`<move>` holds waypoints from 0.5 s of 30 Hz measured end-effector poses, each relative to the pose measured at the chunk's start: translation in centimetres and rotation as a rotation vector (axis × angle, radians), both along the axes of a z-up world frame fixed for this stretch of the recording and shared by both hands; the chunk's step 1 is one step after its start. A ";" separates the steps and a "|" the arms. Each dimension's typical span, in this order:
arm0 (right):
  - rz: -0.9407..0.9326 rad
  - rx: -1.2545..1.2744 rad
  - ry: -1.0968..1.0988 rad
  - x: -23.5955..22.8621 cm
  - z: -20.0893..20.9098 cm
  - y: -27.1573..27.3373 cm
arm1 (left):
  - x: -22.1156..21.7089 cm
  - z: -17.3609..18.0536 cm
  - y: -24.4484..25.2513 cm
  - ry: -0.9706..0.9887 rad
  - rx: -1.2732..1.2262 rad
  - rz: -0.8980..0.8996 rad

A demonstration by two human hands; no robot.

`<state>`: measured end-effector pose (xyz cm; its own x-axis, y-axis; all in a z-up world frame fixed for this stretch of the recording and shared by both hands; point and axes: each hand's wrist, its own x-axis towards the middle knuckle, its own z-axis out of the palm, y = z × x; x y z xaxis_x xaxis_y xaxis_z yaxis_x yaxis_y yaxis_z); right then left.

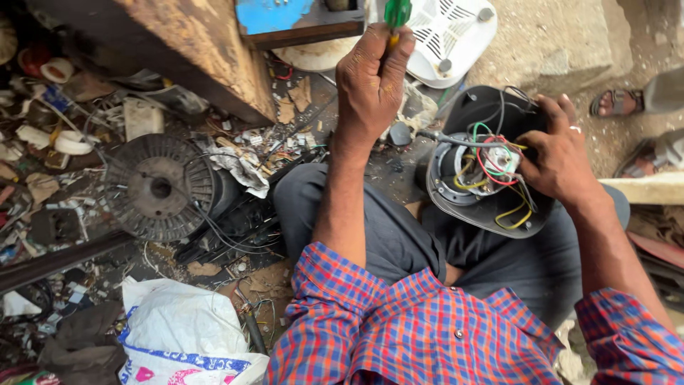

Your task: The person sits on the floor and uses a screwdriver to adjust and tighten connections on a ceiling fan motor. They repeatedly test the wiring by touching a wire to a test light fixture on a nearby table.

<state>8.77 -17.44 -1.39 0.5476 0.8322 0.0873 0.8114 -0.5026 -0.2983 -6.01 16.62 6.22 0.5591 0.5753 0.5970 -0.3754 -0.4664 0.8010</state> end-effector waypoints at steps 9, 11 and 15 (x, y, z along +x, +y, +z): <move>-0.174 -0.088 -0.206 -1.6 7.8 1.5 | -2.8 -1.0 5.3 -0.045 -0.055 0.186; -0.158 0.083 -0.182 -2.5 10.8 3.2 | -3.9 -1.3 6.0 -0.105 -0.102 0.201; -0.098 0.359 0.161 -4.7 13.1 12.9 | -5.6 0.0 7.1 -0.179 -0.087 0.312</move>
